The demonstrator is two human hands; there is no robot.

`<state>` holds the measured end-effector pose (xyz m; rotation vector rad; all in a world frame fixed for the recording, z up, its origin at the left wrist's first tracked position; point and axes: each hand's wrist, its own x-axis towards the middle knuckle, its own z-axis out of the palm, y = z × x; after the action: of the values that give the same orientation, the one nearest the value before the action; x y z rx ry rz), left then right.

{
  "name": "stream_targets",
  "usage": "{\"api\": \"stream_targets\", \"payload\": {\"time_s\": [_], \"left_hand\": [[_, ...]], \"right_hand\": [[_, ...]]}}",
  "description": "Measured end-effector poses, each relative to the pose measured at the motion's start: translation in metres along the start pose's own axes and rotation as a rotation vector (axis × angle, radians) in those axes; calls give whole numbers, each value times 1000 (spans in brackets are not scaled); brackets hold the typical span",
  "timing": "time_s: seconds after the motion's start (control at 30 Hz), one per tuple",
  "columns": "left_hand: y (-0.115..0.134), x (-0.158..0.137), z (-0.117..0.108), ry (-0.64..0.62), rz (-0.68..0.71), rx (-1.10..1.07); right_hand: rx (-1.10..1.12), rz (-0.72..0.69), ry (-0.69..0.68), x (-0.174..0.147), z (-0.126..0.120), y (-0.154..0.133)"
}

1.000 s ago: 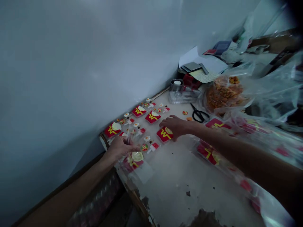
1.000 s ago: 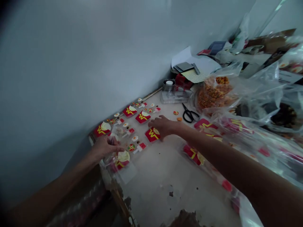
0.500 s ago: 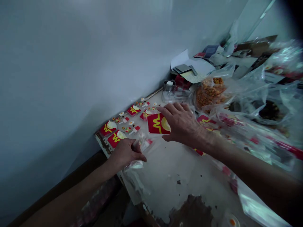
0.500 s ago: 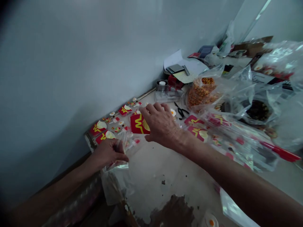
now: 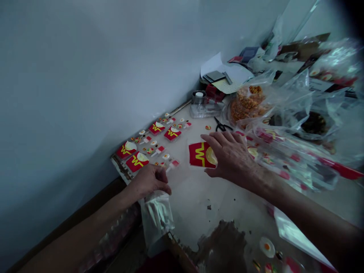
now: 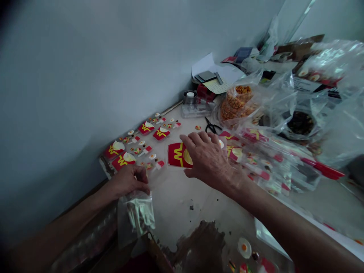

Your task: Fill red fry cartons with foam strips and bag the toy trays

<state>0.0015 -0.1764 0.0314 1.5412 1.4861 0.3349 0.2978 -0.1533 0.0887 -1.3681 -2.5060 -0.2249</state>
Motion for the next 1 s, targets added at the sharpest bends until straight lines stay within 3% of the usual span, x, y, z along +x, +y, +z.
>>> {"api": "stream_targets", "payload": {"time_s": [0.33, 0.57, 0.73, 0.83, 1.0], "left_hand": [[5, 12, 22, -180, -35, -34], [1, 24, 37, -283, 13, -61], [11, 35, 40, -250, 33, -263], [14, 37, 36, -212, 12, -311], [3, 30, 40, -354, -37, -243]], "right_hand": [[24, 59, -27, -39, 1, 9], [-10, 50, -71, -52, 15, -5], [16, 87, -38, -50, 24, -15], [30, 38, -142, -58, 26, -15], [217, -17, -327, -84, 24, -20]]}}
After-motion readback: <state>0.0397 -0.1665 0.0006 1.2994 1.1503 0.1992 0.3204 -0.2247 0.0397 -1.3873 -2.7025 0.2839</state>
